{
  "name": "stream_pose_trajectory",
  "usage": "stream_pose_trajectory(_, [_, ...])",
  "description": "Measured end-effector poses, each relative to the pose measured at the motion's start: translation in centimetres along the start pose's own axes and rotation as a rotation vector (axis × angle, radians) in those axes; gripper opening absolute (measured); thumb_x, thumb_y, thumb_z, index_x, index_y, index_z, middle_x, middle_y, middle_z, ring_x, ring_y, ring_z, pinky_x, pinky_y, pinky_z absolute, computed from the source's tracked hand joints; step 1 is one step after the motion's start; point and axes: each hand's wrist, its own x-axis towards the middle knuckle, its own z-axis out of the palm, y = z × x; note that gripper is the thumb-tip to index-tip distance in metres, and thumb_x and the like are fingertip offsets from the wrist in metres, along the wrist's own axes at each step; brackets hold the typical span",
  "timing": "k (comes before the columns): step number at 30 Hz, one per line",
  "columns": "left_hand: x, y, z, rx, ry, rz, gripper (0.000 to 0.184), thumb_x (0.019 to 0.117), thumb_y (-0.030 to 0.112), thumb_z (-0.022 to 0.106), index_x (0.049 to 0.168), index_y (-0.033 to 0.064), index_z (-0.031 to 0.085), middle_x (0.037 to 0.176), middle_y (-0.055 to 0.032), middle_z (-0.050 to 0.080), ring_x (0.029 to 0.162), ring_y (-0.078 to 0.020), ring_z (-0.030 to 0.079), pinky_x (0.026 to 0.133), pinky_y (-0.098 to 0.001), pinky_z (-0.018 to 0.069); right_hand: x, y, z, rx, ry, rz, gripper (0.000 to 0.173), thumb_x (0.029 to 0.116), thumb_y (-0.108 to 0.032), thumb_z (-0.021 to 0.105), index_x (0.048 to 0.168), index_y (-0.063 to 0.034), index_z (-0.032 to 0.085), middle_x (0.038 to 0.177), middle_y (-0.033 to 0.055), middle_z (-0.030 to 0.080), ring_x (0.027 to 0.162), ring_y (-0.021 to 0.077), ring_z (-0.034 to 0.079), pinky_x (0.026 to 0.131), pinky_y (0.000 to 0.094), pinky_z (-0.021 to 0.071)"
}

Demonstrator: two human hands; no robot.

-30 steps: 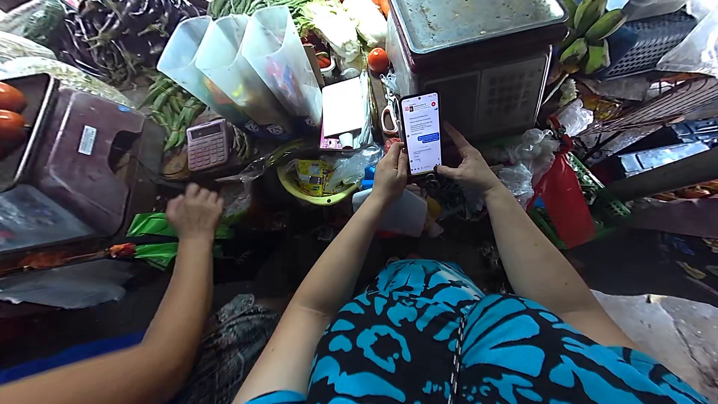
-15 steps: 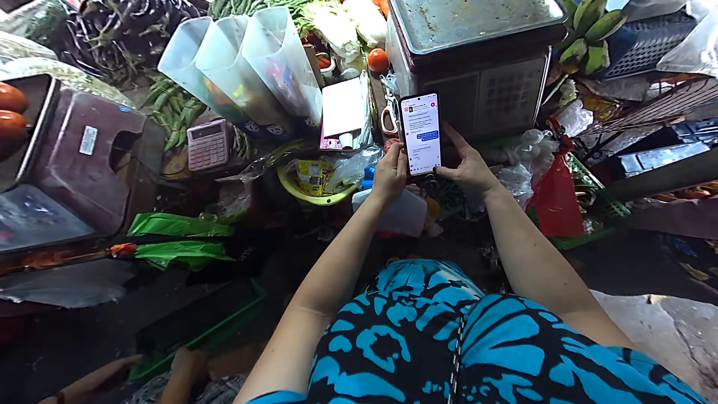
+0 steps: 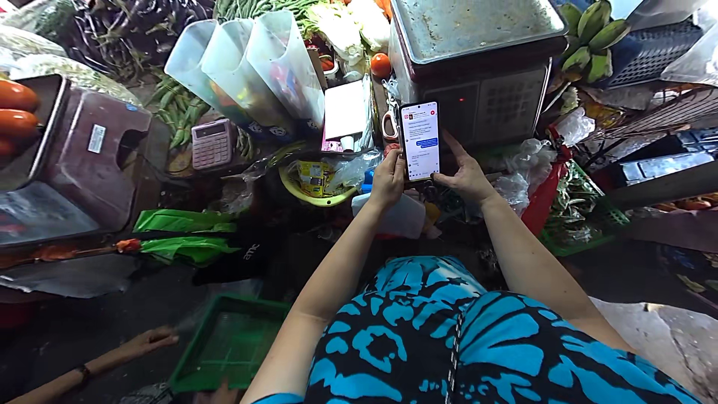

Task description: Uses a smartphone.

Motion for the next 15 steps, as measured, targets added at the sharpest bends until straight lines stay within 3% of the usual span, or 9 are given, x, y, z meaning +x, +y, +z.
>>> stream_pose_trajectory(4, [0.01,0.27,-0.09,0.007,0.005,-0.016,0.035,0.1114,0.016,0.035,0.121,-0.0012,0.063,0.097,-0.0142,0.071,0.091,-0.0184,0.071,0.087,-0.0403,0.0568,0.03,-0.01,-0.1,-0.049,0.001,0.003,0.097,0.0811,-0.016,0.08,0.163,-0.0198,0.027,0.121,0.0124,0.07,0.103,0.016,0.071,0.093,0.0373,0.0583])
stream_pose_trajectory(7, [-0.07,0.58,-0.21,0.023,-0.002,-0.028,0.037,0.1117,0.016,0.034,0.123,-0.0033,0.063,0.1,-0.017,0.071,0.094,-0.0216,0.07,0.09,-0.0431,0.0556,-0.38,-0.57,-0.14,-0.085,0.006,0.019,0.096,0.0828,-0.014,0.081,0.163,-0.0231,0.028,0.123,0.0141,0.07,0.106,0.0218,0.071,0.093,0.0453,0.0573])
stream_pose_trajectory(15, [-0.25,0.57,-0.01,0.018,0.009,-0.033,0.036,0.1126,0.019,0.033,0.118,-0.0008,0.063,0.087,-0.0125,0.066,0.079,-0.0181,0.067,0.078,-0.039,0.0567,-0.18,-0.09,-0.09,-0.082,0.012,-0.011,0.096,0.082,-0.013,0.081,0.162,-0.0218,0.029,0.116,0.0118,0.072,0.1,0.018,0.072,0.09,0.0416,0.0587])
